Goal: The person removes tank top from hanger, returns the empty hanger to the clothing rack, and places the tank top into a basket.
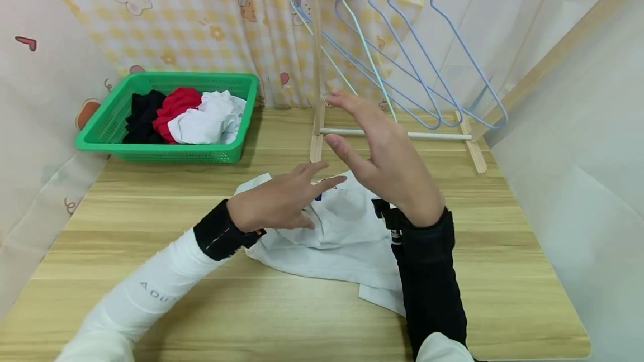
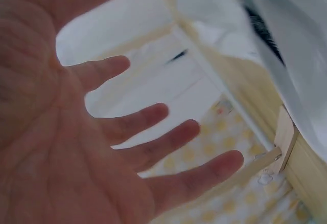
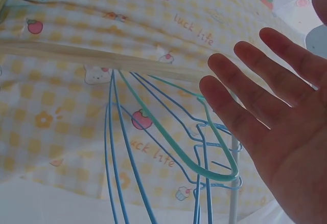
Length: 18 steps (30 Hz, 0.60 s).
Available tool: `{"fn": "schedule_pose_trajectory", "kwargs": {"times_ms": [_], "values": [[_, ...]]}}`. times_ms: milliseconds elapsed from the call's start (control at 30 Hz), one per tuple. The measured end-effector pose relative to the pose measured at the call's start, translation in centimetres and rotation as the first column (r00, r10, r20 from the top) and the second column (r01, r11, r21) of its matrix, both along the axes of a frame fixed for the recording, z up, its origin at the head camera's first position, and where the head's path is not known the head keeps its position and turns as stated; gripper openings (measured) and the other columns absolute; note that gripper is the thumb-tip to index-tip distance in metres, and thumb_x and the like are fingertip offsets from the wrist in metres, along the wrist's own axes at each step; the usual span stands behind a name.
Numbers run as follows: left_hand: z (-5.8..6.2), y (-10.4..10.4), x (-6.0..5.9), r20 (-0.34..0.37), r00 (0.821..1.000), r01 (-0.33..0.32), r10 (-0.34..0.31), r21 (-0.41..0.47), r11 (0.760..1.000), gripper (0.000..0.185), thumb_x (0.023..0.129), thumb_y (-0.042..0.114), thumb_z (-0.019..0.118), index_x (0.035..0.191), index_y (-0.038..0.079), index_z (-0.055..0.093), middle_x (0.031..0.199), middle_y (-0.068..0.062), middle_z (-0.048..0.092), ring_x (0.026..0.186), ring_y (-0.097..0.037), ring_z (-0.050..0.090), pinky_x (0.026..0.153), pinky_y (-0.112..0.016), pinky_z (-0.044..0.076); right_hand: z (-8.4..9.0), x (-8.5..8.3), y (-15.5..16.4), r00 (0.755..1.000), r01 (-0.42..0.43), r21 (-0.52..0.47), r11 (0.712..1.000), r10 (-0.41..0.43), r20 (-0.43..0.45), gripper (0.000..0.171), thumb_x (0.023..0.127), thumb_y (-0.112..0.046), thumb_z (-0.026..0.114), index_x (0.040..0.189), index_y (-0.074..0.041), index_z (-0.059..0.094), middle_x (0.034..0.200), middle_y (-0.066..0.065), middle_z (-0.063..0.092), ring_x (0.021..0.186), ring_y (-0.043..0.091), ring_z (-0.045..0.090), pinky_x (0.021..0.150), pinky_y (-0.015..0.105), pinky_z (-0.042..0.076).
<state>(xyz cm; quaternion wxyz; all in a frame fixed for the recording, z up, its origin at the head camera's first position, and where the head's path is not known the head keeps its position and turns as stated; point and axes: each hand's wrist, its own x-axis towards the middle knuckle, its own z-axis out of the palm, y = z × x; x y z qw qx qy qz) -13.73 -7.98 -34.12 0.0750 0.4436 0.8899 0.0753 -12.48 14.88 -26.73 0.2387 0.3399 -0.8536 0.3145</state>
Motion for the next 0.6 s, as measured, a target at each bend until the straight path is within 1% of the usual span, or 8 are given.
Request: {"fn": "schedule_pose_trajectory", "kwargs": {"times_ms": [67,133,267,333,400,533,567,600], "values": [[-0.1,0.8,-0.3,-0.031,0.998,0.057,-0.06,-0.112,0.992,0.107,0.086,0.027,0.094,0.171,0.025,0.03,0.173,-0.021,0.03,0.153,-0.041,0.042,0.099,-0.047,0.061,0.1,0.1,0.1,1.0,-0.001,-0.004,1.0,0.001,0.006,0.055,0.111,-0.038,0.058,0.159,-0.01,0.054,0.16,0.003,0.059,0.14,0.026,0.062,0.116,0.049,0.047],[-0.1,1.6,-0.7,-0.047,0.992,0.102,-0.116,-0.24,0.965,0.116,0.082,0.031,0.097,0.173,0.03,0.024,0.177,-0.018,0.023,0.159,-0.038,0.033,0.104,-0.05,0.059,0.1,0.1,0.1,1.0,-0.003,-0.007,1.0,0.003,0.009,0.055,0.112,-0.04,0.057,0.158,-0.01,0.055,0.16,0.003,0.059,0.14,0.027,0.062,0.116,0.049,0.047],[-0.6,3.0,-1.2,-0.054,0.976,0.168,-0.213,-0.441,0.881,0.132,0.077,0.039,0.1,0.174,0.041,0.01,0.183,-0.01,0.007,0.167,-0.039,0.019,0.109,-0.053,0.056,0.1,0.1,0.4,1.0,-0.005,-0.001,1.0,0.005,-0.003,0.054,0.112,-0.037,0.058,0.157,-0.008,0.055,0.16,0.004,0.059,0.139,0.027,0.062,0.116,0.049,0.047],[-1.2,3.3,-1.4,-0.089,0.956,0.196,-0.278,-0.51,0.838,0.132,0.079,0.035,0.099,0.173,0.045,0.007,0.184,-0.008,0.004,0.168,-0.039,0.015,0.108,-0.053,0.057,0.1,0.1,0.5,1.0,-0.005,0.004,1.0,0.005,-0.014,0.054,0.112,-0.037,0.058,0.157,-0.007,0.055,0.159,0.005,0.06,0.139,0.028,0.062,0.116,0.048,0.047],[-1.9,3.6,-1.7,-0.144,0.919,0.228,-0.367,-0.564,0.794,0.129,0.083,0.032,0.095,0.173,0.047,0.003,0.184,-0.006,0.001,0.169,-0.039,0.013,0.108,-0.056,0.057,0.1,0.0,0.7,1.0,-0.002,0.009,1.0,0.003,-0.026,0.056,0.113,-0.042,0.055,0.157,-0.006,0.055,0.158,0.006,0.061,0.138,0.028,0.062,0.115,0.047,0.048],[-3.1,4.3,-2.3,-0.276,0.794,0.278,-0.542,-0.628,0.727,0.12,0.091,0.031,0.084,0.172,0.048,-0.003,0.184,-0.005,-0.004,0.169,-0.037,0.011,0.109,-0.06,0.056,0.2,0.0,0.9,0.999,0.004,0.013,1.0,-0.004,-0.036,0.065,0.114,-0.054,0.046,0.157,-0.006,0.055,0.157,0.008,0.061,0.138,0.028,0.062,0.115,0.047,0.048],[-3.3,4.6,-2.5,-0.286,0.776,0.284,-0.563,-0.638,0.716,0.12,0.092,0.034,0.083,0.172,0.048,-0.005,0.184,-0.004,-0.006,0.169,-0.037,0.01,0.11,-0.061,0.054,0.2,0.0,1.0,0.999,0.005,0.012,1.0,-0.005,-0.033,0.067,0.114,-0.056,0.045,0.157,-0.006,0.055,0.157,0.008,0.061,0.138,0.028,0.062,0.116,0.048,0.048],[-3.4,4.8,-2.6,-0.282,0.771,0.291,-0.571,-0.641,0.71,0.118,0.093,0.034,0.081,0.172,0.048,-0.005,0.184,-0.004,-0.007,0.169,-0.037,0.009,0.111,-0.061,0.054,0.2,0.1,1.0,1.0,0.005,0.008,1.0,-0.005,-0.027,0.066,0.114,-0.055,0.046,0.157,-0.006,0.055,0.157,0.007,0.061,0.139,0.027,0.062,0.116,0.048,0.048]]}}
